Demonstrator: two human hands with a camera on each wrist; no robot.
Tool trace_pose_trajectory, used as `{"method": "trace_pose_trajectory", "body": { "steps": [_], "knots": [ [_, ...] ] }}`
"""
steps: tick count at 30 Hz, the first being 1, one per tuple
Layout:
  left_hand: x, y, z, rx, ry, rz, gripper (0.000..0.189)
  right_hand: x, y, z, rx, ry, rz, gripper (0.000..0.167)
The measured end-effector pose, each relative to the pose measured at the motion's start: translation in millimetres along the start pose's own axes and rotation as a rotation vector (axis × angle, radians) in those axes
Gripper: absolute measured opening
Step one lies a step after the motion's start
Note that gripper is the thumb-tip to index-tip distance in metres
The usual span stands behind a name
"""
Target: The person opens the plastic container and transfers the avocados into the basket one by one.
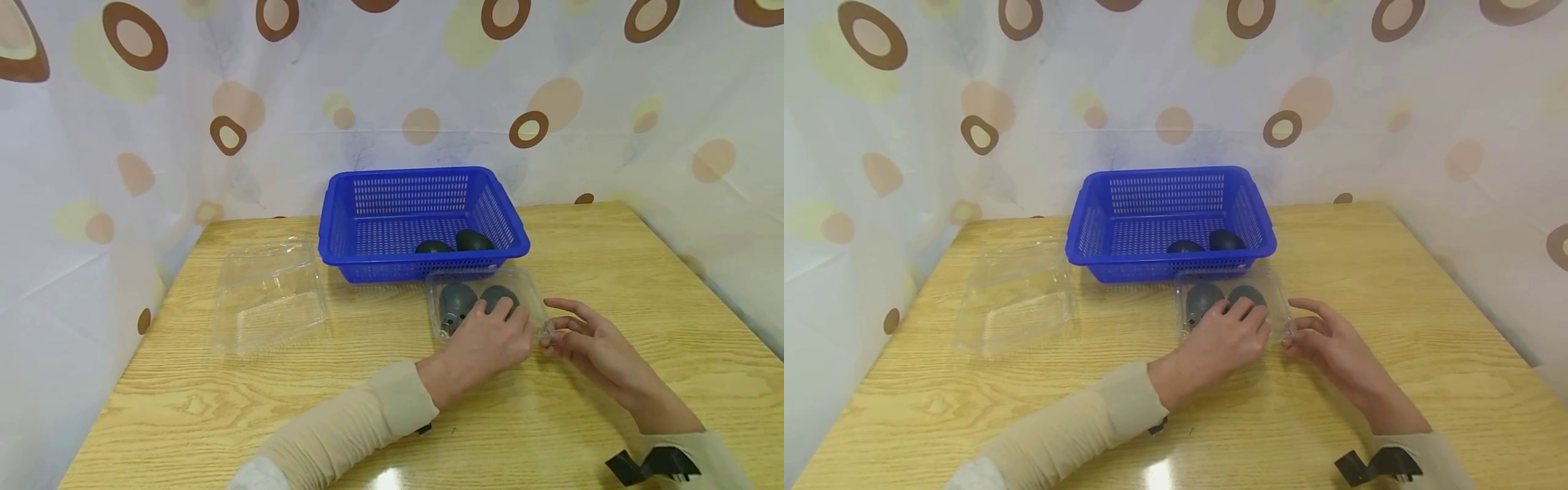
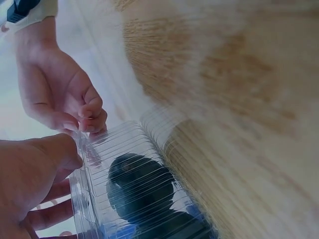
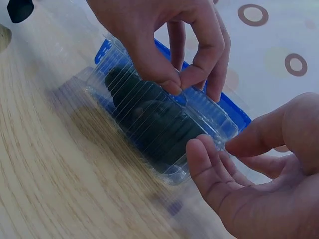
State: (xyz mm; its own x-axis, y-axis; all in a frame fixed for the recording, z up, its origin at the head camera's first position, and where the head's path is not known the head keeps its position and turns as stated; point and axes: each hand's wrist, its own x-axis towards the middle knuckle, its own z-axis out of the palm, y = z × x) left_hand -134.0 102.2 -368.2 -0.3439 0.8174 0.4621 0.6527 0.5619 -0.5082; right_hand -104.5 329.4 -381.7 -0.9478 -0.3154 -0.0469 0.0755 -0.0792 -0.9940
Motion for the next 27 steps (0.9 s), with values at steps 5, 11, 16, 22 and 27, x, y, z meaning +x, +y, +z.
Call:
{"method": "trace_pose_trajectory", "body": {
  "steps": [5, 11, 16, 22, 27],
  "knots": [
    [-0.1, -0.2, 0.4, 0.012, -0.004, 0.009, 0.039, -1.0, 1, -2, 0.108, -0.057, 0.001, 0.049],
    [-0.1, -0.9, -0.6, 0.027, -0.023, 0.017, 0.038, -1.3, 3, -4, 0.146, -0.105, -0.016, 0.052],
    [0.6, -0.2, -2.0, 0.037, -0.023, 0.015, 0.039, 0.0, 5, -3, 0.166, -0.093, -0.022, 0.052],
    [1.6, 1.8, -1.3, 0.045, -0.034, 0.026, 0.042, 2.6, 6, 3, 0.152, -0.038, 0.022, 0.042],
    [1.9, 1.0, -2.3, 0.033, -0.034, 0.028, 0.04, 4.2, 4, 8, 0.092, 0.014, 0.019, 0.037]
  ]
}}
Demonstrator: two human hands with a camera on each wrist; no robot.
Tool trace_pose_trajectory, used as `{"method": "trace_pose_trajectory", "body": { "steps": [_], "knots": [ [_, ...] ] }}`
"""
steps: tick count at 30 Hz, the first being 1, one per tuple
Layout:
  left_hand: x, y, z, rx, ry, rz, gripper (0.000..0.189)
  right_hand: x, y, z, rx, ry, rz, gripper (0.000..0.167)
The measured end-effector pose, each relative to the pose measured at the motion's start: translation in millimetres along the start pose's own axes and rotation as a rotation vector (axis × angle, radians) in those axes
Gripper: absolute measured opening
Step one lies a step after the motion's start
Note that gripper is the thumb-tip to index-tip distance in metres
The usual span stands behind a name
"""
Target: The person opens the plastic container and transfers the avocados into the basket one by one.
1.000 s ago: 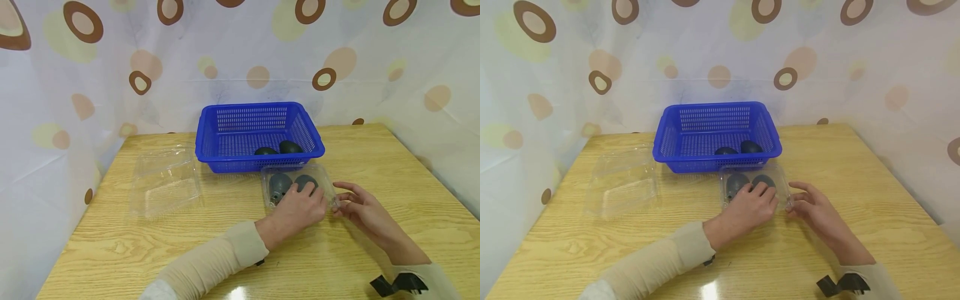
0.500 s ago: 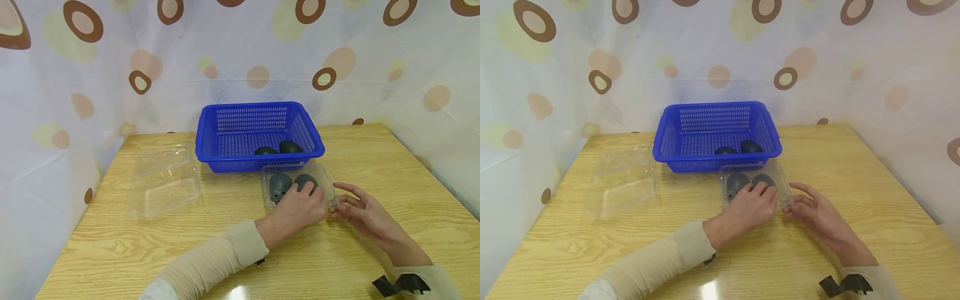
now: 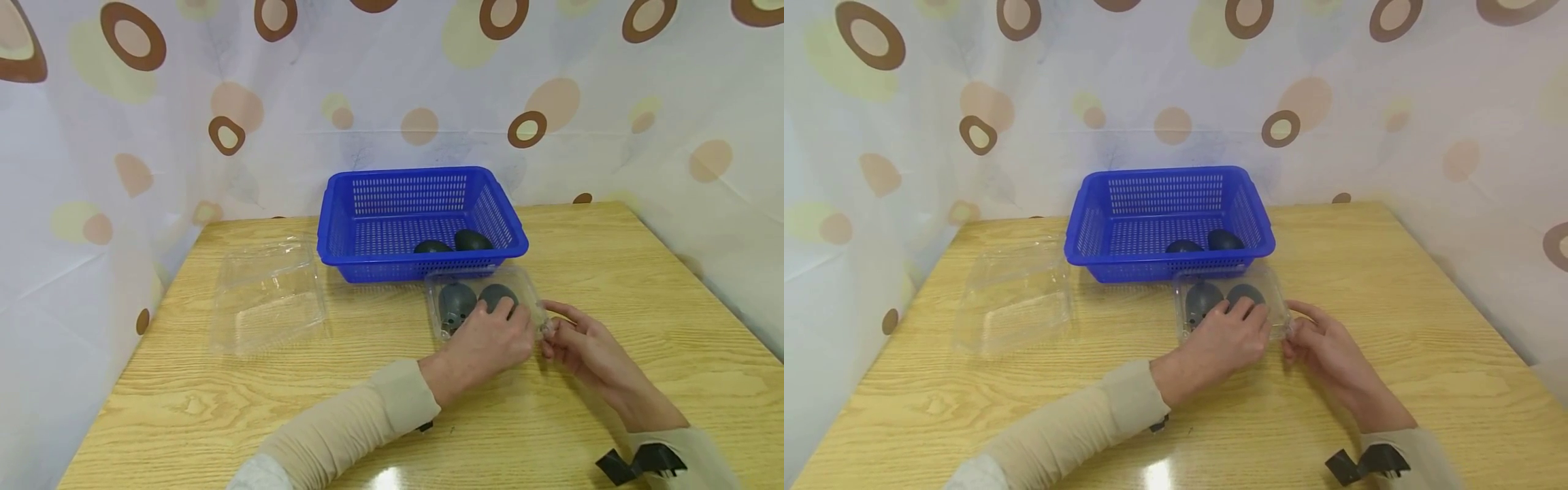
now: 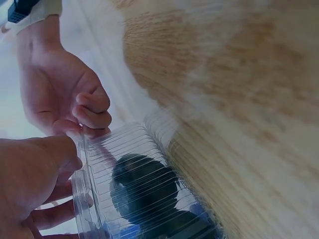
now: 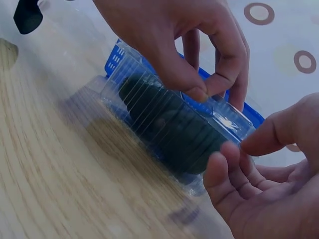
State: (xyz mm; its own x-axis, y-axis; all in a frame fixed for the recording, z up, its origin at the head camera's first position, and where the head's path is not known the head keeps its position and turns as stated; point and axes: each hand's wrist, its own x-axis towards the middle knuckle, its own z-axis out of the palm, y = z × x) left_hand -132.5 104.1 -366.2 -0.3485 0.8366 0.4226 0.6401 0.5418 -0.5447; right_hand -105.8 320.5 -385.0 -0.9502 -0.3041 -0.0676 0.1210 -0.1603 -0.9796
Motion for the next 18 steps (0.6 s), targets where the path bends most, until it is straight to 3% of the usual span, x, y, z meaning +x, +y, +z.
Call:
{"method": "trace_pose_trajectory", "body": {
  "steps": [9, 15, 18],
  "knots": [
    [-1.8, -2.2, 0.2, -0.018, -0.004, 0.007, 0.039, 2.0, -2, 7, -0.11, 0.054, 0.016, 0.043],
    [10.3, -19.2, -6.3, 0.038, 0.158, -0.099, 0.039, -0.1, -2, 6, -0.141, 0.041, 0.005, 0.036],
    [15.6, -28.1, -10.3, 0.01, 0.175, -0.123, 0.04, -0.8, -2, 6, -0.143, 0.045, 0.018, 0.035]
  ]
}}
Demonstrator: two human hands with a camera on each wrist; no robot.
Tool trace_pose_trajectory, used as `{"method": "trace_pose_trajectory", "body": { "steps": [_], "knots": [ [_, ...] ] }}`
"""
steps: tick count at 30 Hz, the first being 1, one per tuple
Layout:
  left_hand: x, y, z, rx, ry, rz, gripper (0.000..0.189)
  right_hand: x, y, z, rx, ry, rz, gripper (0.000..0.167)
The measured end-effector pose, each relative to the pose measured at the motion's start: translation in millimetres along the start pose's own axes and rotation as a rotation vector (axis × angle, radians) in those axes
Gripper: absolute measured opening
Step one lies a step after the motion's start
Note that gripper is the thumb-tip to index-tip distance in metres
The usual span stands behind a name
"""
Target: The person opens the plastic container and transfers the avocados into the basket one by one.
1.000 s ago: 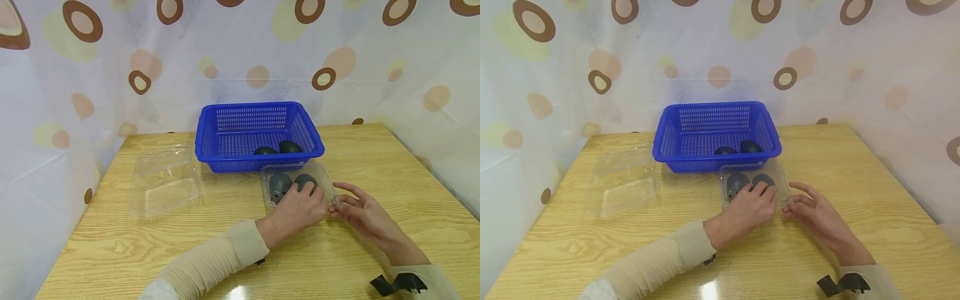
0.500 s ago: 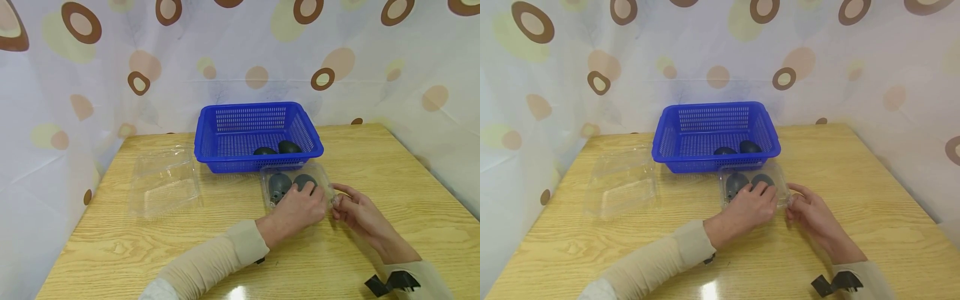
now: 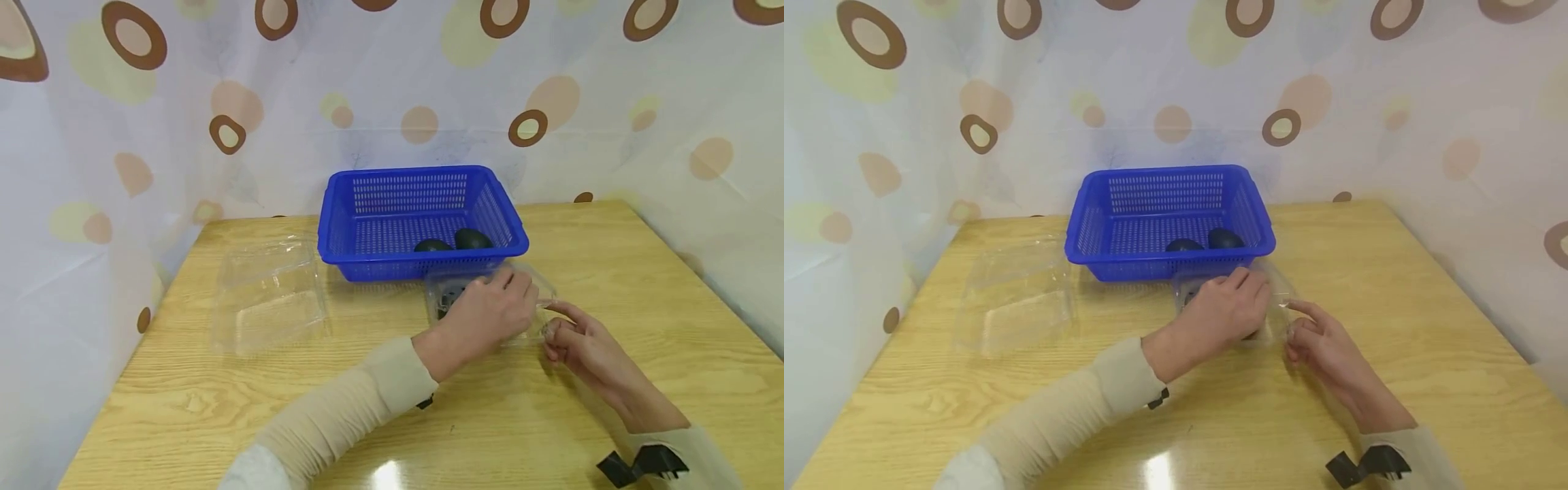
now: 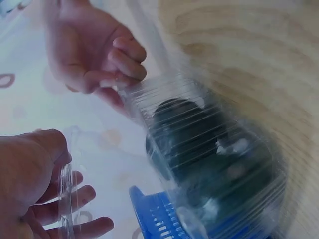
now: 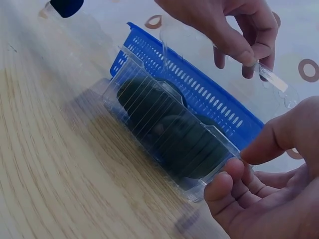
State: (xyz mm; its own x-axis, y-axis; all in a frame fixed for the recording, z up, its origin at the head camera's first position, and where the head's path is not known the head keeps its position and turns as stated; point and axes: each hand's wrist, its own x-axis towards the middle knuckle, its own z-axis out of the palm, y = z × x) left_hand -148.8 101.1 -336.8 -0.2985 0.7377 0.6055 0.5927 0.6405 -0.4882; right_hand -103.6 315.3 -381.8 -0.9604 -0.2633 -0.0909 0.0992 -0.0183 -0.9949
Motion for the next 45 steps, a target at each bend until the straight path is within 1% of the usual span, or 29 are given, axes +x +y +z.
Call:
{"method": "trace_pose_trajectory", "body": {
  "steps": [3, 5, 12, 15, 19, 22, 25, 29, 31, 33, 36, 39, 41, 42, 44, 45],
  "knots": [
    [0.1, -4.3, -1.1, -0.047, -0.01, 0.005, 0.042, -0.6, -1, 0, 0.005, -0.006, 0.009, 0.035],
    [-1.3, -5.6, 0.1, -0.076, 0.0, 0.005, 0.041, -1.0, -1, -1, 0.013, -0.016, 0.008, 0.036],
    [-3.8, -11.5, 1.0, -0.169, 0.018, 0.012, 0.026, -1.9, -2, -3, 0.054, -0.05, 0.018, 0.042],
    [-5.1, -14.4, 1.8, -0.166, 0.045, 0.018, 0.022, -2.0, -1, -3, 0.065, -0.053, 0.03, 0.043],
    [-6.3, -20.5, 2.6, -0.15, 0.099, 0.019, 0.024, -1.8, -2, -3, 0.066, -0.049, 0.042, 0.043],
    [-6.9, -26.6, 1.2, -0.166, 0.103, 0.023, 0.028, -1.4, -2, -4, 0.043, -0.046, 0.049, 0.045],
    [-8.4, -32.5, -1.0, -0.193, 0.09, 0.03, 0.03, -1.0, -3, -5, 0.002, -0.039, 0.063, 0.048],
    [-12.9, -39.4, -1.2, -0.241, 0.113, 0.052, 0.03, -0.4, -4, -8, -0.104, -0.007, 0.075, 0.047],
    [-15.9, -42.0, -1.1, -0.275, 0.132, 0.072, 0.029, -0.3, -5, -8, -0.182, 0.026, 0.075, 0.048],
    [-19.9, -43.5, -0.4, -0.311, 0.153, 0.092, 0.028, -0.3, -8, -7, -0.286, 0.073, 0.072, 0.05],
    [-26.4, -43.8, 0.2, -0.314, 0.196, 0.116, 0.025, 1.0, -12, -3, -0.433, 0.145, 0.056, 0.054],
    [-33.9, -42.7, 1.3, -0.291, 0.233, 0.138, 0.025, 4.8, -14, 1, -0.579, 0.192, 0.025, 0.055],
    [-38.8, -41.8, 2.4, -0.305, 0.223, 0.147, 0.025, 8.5, -16, 3, -0.651, 0.205, 0.006, 0.055],
    [-40.9, -41.6, 3.4, -0.32, 0.204, 0.149, 0.024, 10.7, -17, 4, -0.679, 0.206, -0.005, 0.054],
    [-45.9, -41.2, 6.6, -0.376, 0.139, 0.132, 0.022, 15.0, -17, 7, -0.715, 0.197, -0.024, 0.055],
    [-48.7, -41.3, 8.7, -0.407, 0.089, 0.112, 0.023, 16.9, -18, 8, -0.719, 0.192, -0.029, 0.055]
  ]
}}
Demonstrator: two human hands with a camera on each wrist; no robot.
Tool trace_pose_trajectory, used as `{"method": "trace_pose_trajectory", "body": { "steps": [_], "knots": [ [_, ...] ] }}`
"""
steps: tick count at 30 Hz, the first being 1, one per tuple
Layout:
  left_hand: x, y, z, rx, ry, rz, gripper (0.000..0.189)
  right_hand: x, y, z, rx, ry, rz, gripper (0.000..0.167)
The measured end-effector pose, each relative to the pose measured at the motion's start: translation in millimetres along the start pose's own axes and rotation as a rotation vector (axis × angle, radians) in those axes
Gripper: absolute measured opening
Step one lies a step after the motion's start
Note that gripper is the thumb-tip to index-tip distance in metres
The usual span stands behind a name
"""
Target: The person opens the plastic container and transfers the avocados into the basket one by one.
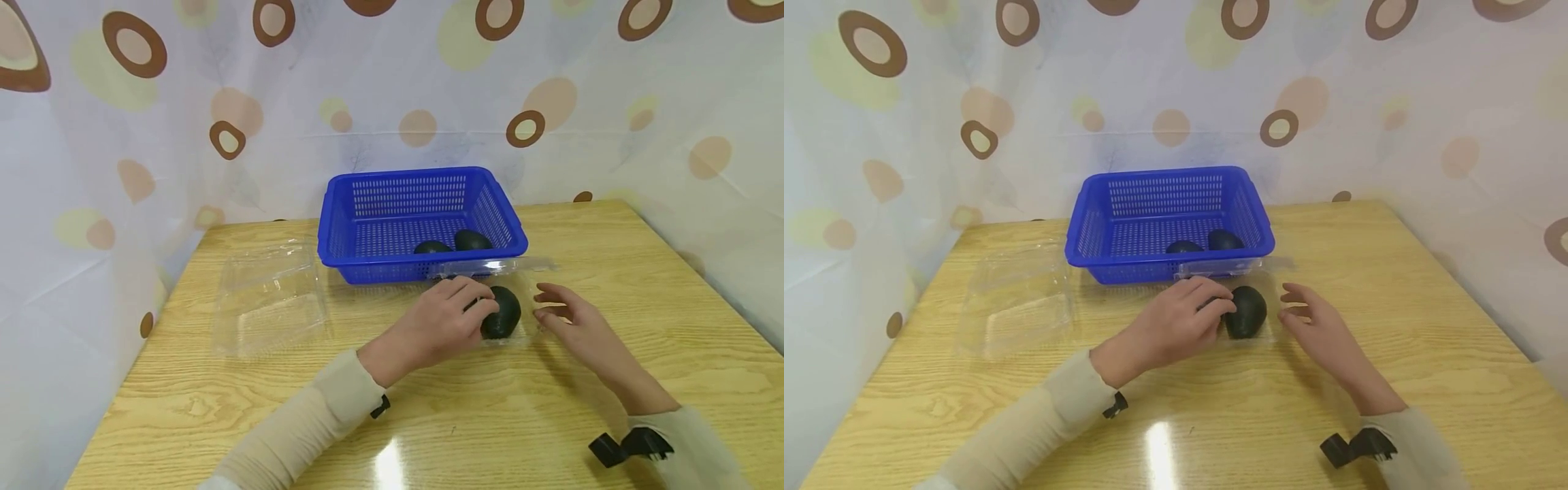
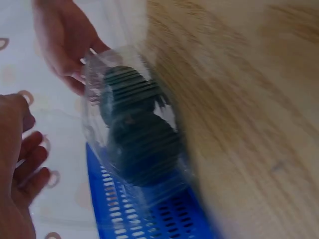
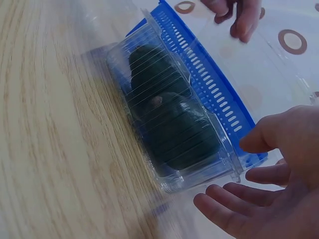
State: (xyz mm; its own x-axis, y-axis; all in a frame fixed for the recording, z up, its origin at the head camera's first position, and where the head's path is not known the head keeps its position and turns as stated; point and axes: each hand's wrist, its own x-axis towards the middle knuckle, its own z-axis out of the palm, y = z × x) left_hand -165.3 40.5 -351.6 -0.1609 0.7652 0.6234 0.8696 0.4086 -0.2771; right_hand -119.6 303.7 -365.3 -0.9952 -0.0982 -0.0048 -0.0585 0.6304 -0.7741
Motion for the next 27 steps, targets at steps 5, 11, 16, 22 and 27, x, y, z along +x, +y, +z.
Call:
{"method": "trace_pose_trajectory", "body": {
  "steps": [5, 11, 16, 22, 27],
  "knots": [
    [-13.0, -5.9, 8.6, -0.14, -0.292, -0.219, 0.061, 6.9, -3, 3, 0.02, -0.029, -0.013, 0.056],
    [-18.6, -12.3, 13.9, -0.253, -0.582, -0.416, 0.094, 9.1, -1, 6, 0.049, -0.058, -0.021, 0.055],
    [-16.8, -15.9, 14.3, -0.294, -0.65, -0.462, 0.101, 8.5, -2, 6, 0.056, -0.065, -0.019, 0.056],
    [-14.1, -17.4, 12.6, -0.27, -0.666, -0.431, 0.104, 7.8, -6, 6, 0.015, -0.065, 0.0, 0.059],
    [-12.3, -15.7, 10.4, -0.238, -0.695, -0.41, 0.105, 4.5, -7, 4, 0.001, -0.079, 0.004, 0.061]
  ]
}}
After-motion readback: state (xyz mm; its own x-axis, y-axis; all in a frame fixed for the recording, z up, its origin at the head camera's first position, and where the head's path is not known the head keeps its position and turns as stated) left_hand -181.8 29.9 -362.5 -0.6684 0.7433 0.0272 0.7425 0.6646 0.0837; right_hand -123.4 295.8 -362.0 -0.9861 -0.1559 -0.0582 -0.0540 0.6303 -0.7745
